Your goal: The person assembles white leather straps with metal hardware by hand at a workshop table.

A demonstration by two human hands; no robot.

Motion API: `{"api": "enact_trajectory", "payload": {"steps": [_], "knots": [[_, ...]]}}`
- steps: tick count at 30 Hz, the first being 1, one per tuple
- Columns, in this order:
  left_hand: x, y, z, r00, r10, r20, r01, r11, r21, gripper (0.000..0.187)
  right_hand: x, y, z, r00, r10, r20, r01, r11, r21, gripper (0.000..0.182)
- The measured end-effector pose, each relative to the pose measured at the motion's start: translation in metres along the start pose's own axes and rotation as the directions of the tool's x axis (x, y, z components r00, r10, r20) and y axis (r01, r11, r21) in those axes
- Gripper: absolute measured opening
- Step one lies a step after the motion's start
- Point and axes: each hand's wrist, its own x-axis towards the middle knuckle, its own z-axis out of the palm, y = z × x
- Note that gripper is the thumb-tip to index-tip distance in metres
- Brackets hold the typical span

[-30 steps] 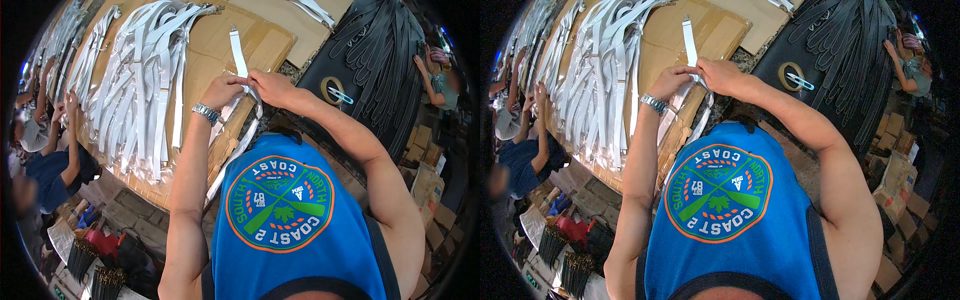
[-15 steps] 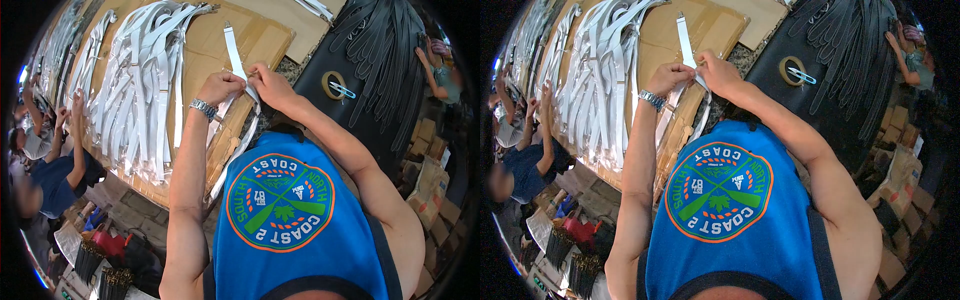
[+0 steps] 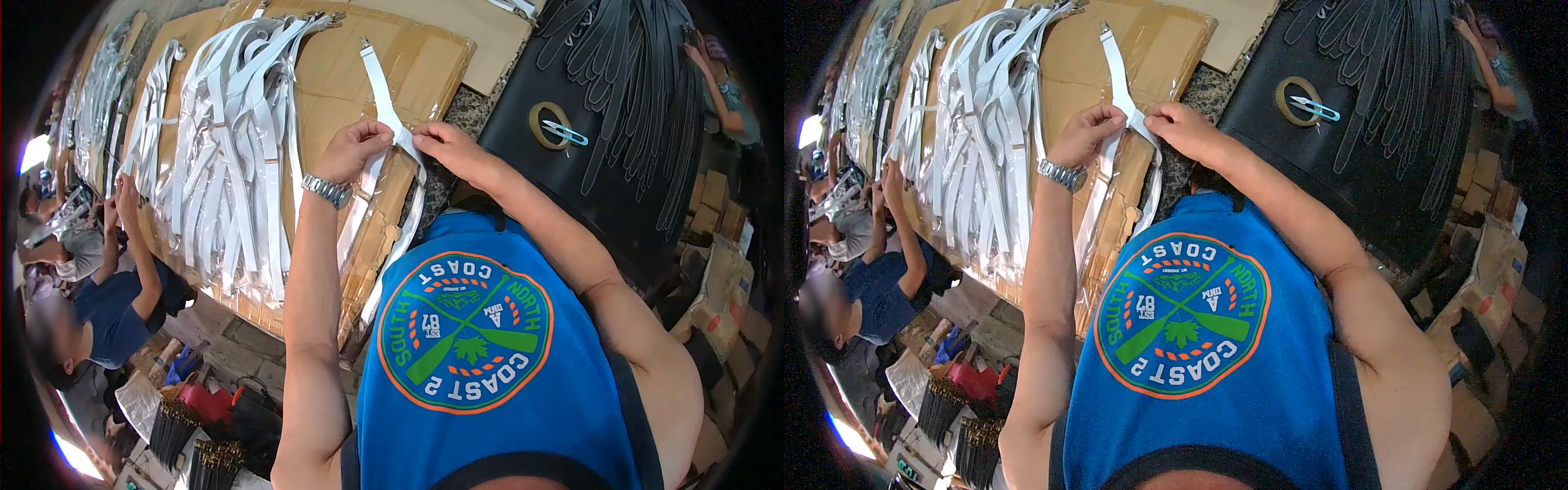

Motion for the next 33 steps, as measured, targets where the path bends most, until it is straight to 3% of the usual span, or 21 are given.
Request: {"api": "enact_trajectory", "payload": {"steps": [6, 12, 13, 15, 18, 24, 27, 30, 33], "knots": [[-0.002, -0.003, 0.003, 0.993, 0.117, 0.019, -0.117, 0.993, -0.004, 0.016, -0.001, -0.003, 0.000, 0.997, 0.041, 0.068, -0.051, 0.987, 0.153, 0.028], [-0.012, 0.007, 0.011, 0.996, 0.089, -0.006, -0.087, 0.980, 0.179, 0.021, 0.001, -0.007, 0.001, 0.996, 0.045, 0.078, -0.056, 0.987, 0.150, 0.020], [-0.013, 0.007, 0.012, 0.988, 0.156, -0.012, -0.148, 0.959, 0.242, 0.023, 0.001, -0.006, 0.001, 0.997, 0.046, 0.064, -0.054, 0.988, 0.142, 0.020], [-0.016, 0.007, 0.014, 0.958, 0.286, -0.013, -0.262, 0.894, 0.364, 0.028, 0.002, -0.005, 0.001, 0.997, 0.046, 0.062, -0.055, 0.988, 0.147, 0.019], [-0.020, 0.013, 0.019, 0.941, 0.337, -0.008, -0.241, 0.689, 0.684, 0.034, 0.003, -0.001, 0.004, 0.999, 0.025, 0.045, -0.031, 0.988, 0.149, 0.017], [-0.033, 0.016, 0.043, 0.878, 0.471, -0.085, -0.164, 0.461, 0.872, 0.035, 0.001, 0.000, 0.008, 0.997, -0.056, -0.051, 0.052, 0.996, -0.076, 0.016], [-0.035, 0.007, 0.054, 0.863, 0.486, -0.138, -0.140, 0.491, 0.860, 0.028, -0.001, 0.002, 0.013, 0.991, -0.091, -0.095, 0.073, 0.981, -0.178, 0.016], [-0.033, 0.010, 0.059, 0.928, 0.347, -0.134, -0.132, 0.644, 0.754, 0.021, -0.002, 0.003, 0.015, 0.991, -0.096, -0.098, 0.071, 0.969, -0.237, 0.017], [-0.032, 0.009, 0.063, 0.879, 0.460, -0.122, -0.208, 0.602, 0.771, 0.017, -0.005, -0.002, 0.014, 0.992, -0.076, -0.099, 0.051, 0.971, -0.232, 0.018]]}}
